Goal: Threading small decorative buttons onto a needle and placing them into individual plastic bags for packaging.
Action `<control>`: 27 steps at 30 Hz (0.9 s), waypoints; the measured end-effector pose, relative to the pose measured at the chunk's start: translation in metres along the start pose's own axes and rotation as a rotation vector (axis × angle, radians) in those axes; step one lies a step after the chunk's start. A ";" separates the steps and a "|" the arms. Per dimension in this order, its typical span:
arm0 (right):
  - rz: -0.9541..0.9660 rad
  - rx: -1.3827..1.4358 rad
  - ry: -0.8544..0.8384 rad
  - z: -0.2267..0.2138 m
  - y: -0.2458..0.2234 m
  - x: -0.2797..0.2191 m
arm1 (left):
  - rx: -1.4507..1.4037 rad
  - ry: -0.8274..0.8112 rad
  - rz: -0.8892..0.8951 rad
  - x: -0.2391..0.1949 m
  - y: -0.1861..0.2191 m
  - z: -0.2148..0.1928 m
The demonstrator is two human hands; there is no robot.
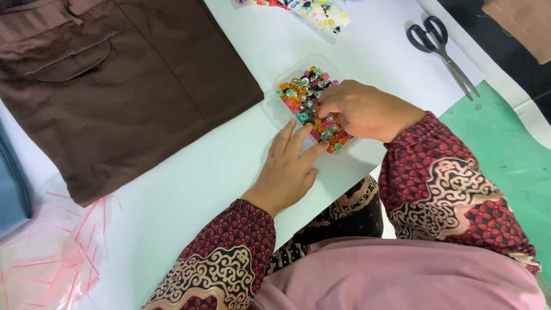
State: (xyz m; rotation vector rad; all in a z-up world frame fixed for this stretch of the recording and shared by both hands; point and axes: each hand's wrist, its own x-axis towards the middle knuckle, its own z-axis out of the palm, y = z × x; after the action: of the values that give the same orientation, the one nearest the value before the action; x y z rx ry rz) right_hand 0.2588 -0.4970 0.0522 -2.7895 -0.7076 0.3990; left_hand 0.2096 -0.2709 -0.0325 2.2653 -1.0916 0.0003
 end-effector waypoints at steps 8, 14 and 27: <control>-0.056 -0.080 0.204 -0.007 -0.019 0.038 | 0.001 -0.013 -0.013 -0.001 0.001 -0.003; -0.221 -0.057 0.345 0.026 -0.001 0.059 | 0.010 -0.026 -0.029 -0.001 0.000 -0.004; -0.228 -0.020 0.271 -0.010 0.011 0.015 | 0.029 0.119 0.059 -0.001 0.003 -0.006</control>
State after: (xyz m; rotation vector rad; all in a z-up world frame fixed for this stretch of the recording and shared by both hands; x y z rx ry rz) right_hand 0.2791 -0.5007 0.0551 -2.6669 -0.9506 -0.0287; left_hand 0.2084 -0.2680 -0.0264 2.2269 -1.1015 0.1740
